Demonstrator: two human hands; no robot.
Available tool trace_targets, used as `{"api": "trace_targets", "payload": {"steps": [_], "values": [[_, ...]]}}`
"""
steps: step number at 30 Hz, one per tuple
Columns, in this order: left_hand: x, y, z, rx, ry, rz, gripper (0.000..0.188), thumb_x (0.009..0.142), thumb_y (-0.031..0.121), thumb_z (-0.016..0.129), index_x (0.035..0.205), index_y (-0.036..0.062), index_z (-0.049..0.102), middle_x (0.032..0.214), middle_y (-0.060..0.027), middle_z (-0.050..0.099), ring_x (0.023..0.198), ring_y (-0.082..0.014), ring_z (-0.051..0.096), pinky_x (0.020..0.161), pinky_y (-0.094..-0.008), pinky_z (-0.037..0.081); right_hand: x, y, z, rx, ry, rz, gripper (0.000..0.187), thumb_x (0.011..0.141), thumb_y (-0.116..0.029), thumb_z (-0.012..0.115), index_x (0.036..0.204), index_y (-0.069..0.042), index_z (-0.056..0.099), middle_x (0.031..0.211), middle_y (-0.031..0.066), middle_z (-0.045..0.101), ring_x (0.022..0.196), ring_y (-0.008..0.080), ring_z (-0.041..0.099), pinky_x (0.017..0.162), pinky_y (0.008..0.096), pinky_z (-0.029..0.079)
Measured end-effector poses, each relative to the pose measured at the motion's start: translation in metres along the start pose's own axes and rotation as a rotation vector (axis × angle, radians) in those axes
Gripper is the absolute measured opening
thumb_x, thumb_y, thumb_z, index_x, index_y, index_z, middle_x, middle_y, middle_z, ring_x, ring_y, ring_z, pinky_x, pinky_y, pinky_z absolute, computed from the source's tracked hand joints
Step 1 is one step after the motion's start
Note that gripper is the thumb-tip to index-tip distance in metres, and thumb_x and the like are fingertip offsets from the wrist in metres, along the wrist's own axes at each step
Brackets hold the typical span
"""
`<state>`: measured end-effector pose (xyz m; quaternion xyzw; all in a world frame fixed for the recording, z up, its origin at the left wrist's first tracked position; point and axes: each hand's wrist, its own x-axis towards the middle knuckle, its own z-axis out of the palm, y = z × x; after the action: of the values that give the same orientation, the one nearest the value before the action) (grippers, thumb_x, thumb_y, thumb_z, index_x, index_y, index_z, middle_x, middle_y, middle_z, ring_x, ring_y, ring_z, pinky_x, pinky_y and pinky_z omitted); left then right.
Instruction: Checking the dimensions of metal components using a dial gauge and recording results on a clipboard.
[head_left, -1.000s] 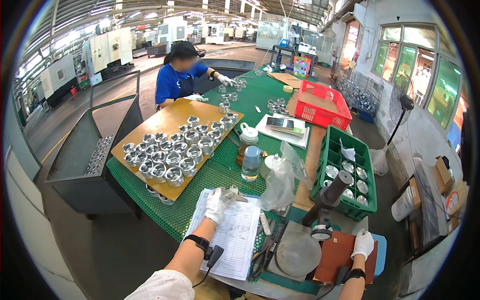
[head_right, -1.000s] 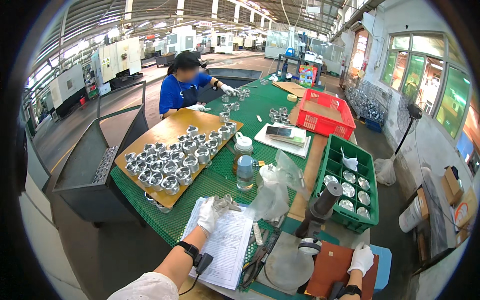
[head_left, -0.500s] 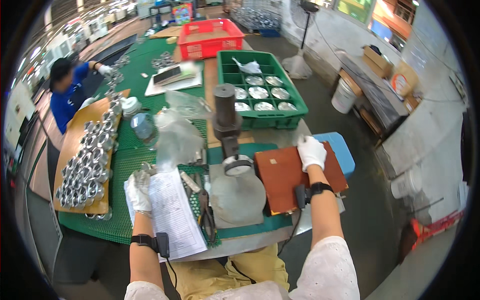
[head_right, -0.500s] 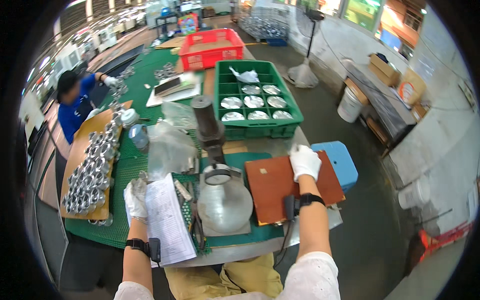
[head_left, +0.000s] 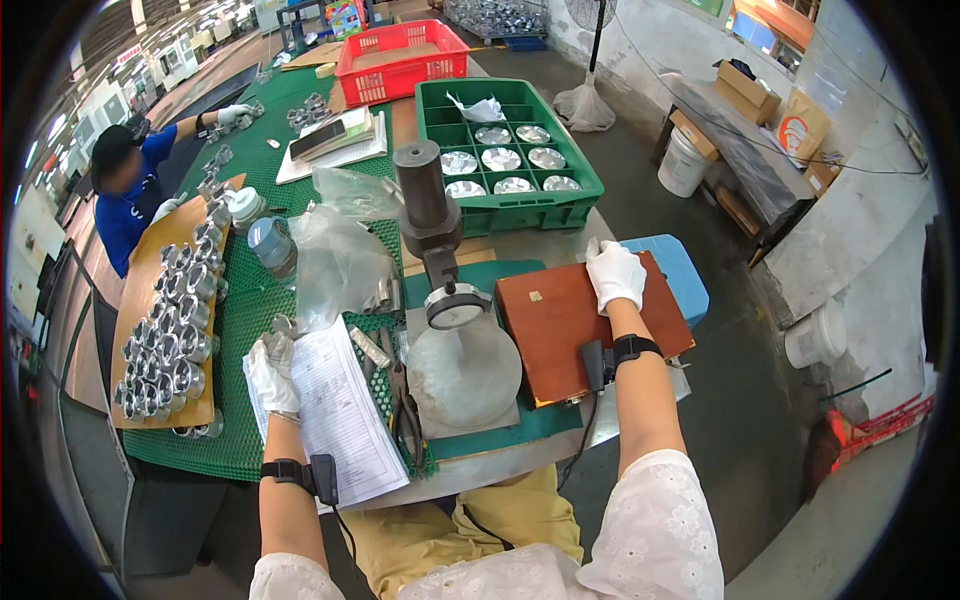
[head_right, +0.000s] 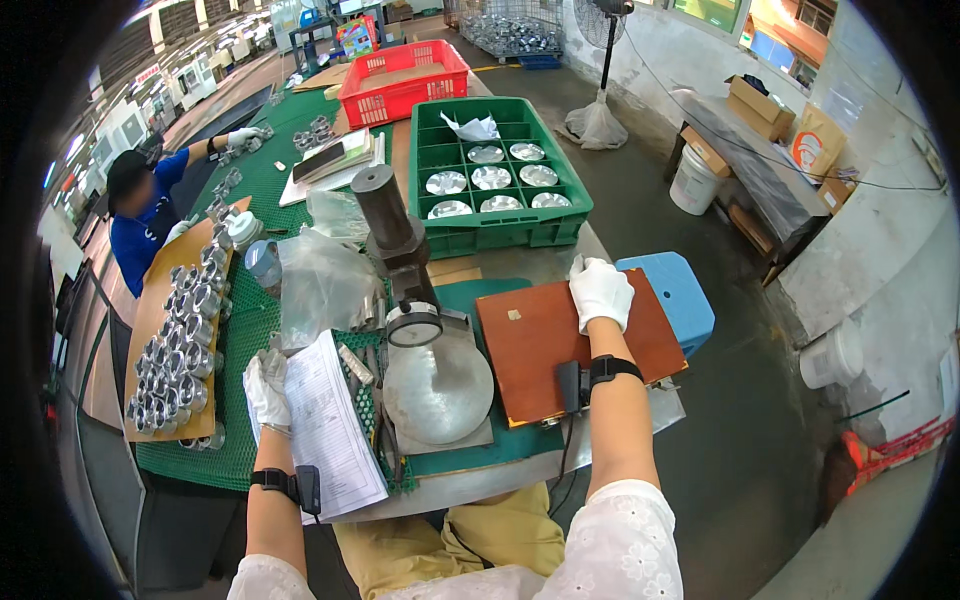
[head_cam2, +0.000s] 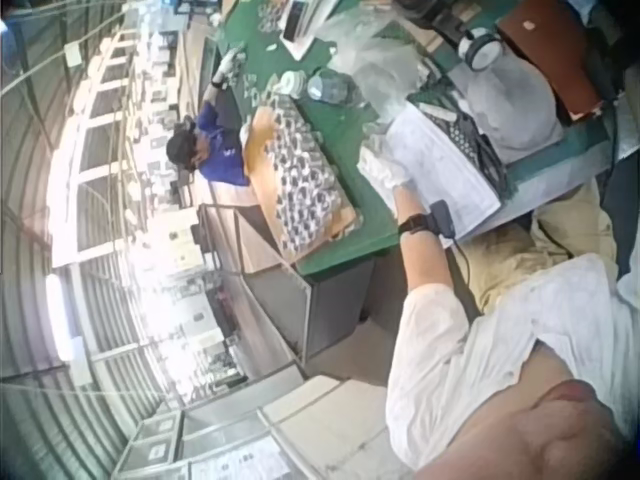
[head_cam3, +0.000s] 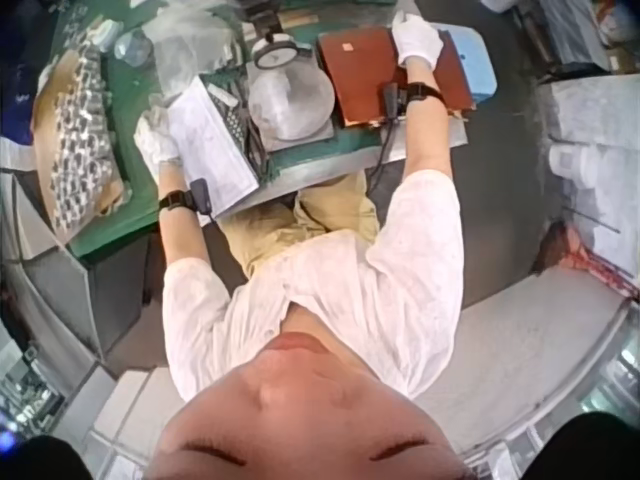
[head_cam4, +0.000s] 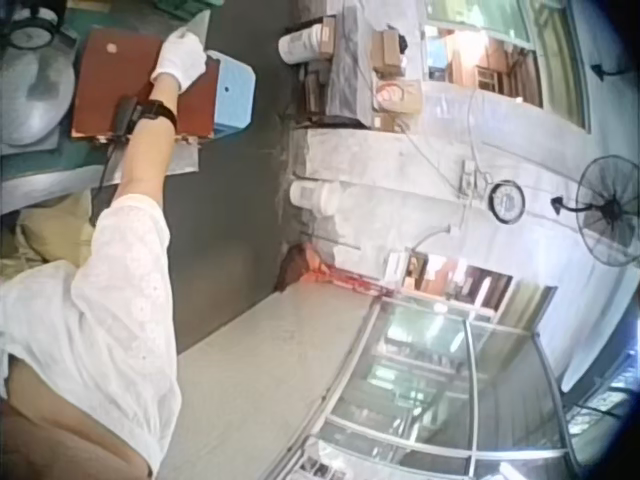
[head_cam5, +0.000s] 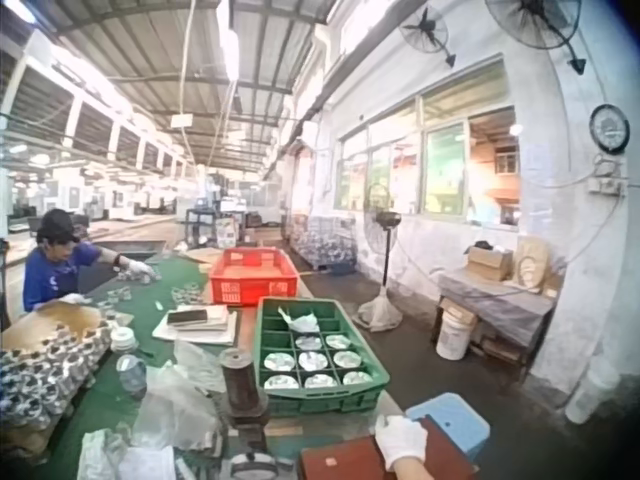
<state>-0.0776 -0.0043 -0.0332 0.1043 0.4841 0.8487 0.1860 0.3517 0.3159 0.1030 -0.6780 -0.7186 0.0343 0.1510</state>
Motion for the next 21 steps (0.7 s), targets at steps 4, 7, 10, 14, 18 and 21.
{"api": "trace_targets", "payload": {"steps": [4,7,10,14,18,21], "values": [[0.000,-0.003,0.001,-0.007,-0.011,-0.016,0.032,0.096,0.022,0.047,0.115,-0.0035,0.048,0.109,-0.0198,0.057,0.097,-0.0272,0.060,0.088,-0.0394,0.052,0.001,0.001,0.000,-0.002,0.018,0.019,0.044,0.092,-0.044,0.039,0.094,-0.011,0.069,0.099,0.0157,0.067,0.093,0.0357,0.063,0.083,0.0464,0.048],[0.001,-0.003,-0.001,-0.009,-0.016,0.010,0.029,0.096,0.022,0.047,0.112,-0.0015,0.050,0.106,-0.0185,0.059,0.094,-0.0266,0.061,0.087,-0.0387,0.052,0.004,0.000,0.003,-0.001,0.017,0.000,0.045,0.091,-0.044,0.038,0.095,-0.011,0.069,0.100,0.0165,0.066,0.094,0.0366,0.063,0.084,0.0468,0.048],[-0.006,0.001,0.006,-0.019,0.052,0.022,0.023,0.095,0.022,0.049,0.106,0.0022,0.054,0.100,-0.0148,0.062,0.088,-0.0236,0.062,0.083,-0.0374,0.053,0.001,-0.007,0.000,-0.001,0.004,0.017,0.045,0.089,-0.043,0.038,0.097,-0.011,0.069,0.102,0.0165,0.065,0.097,0.0374,0.061,0.086,0.0475,0.047],[-0.012,0.005,0.009,0.036,0.056,0.005,0.020,0.095,0.023,0.050,0.104,0.0068,0.057,0.097,-0.0085,0.064,0.084,-0.0184,0.062,0.080,-0.0347,0.053,-0.006,-0.015,-0.008,-0.018,-0.037,0.043,0.043,0.088,-0.044,0.041,0.099,-0.012,0.068,0.106,0.0153,0.064,0.099,0.0351,0.061,0.086,0.0454,0.047],[-0.020,0.003,0.027,-0.003,0.066,-0.036,0.023,0.096,0.025,0.049,0.106,0.0054,0.055,0.094,-0.0091,0.064,0.082,-0.0189,0.063,0.076,-0.0351,0.054,-0.004,-0.002,-0.004,-0.033,0.004,0.019,0.046,0.090,-0.045,0.041,0.099,-0.008,0.067,0.105,0.0173,0.064,0.099,0.0374,0.060,0.086,0.0470,0.046],[-0.016,-0.003,0.024,-0.041,0.105,-0.029,0.025,0.097,0.026,0.048,0.108,0.0046,0.052,0.095,-0.0115,0.063,0.081,-0.0207,0.063,0.074,-0.0374,0.055,0.002,0.006,0.008,-0.068,0.036,-0.005,0.047,0.091,-0.045,0.040,0.098,-0.007,0.066,0.103,0.0181,0.064,0.097,0.0373,0.060,0.084,0.0466,0.047]]}}
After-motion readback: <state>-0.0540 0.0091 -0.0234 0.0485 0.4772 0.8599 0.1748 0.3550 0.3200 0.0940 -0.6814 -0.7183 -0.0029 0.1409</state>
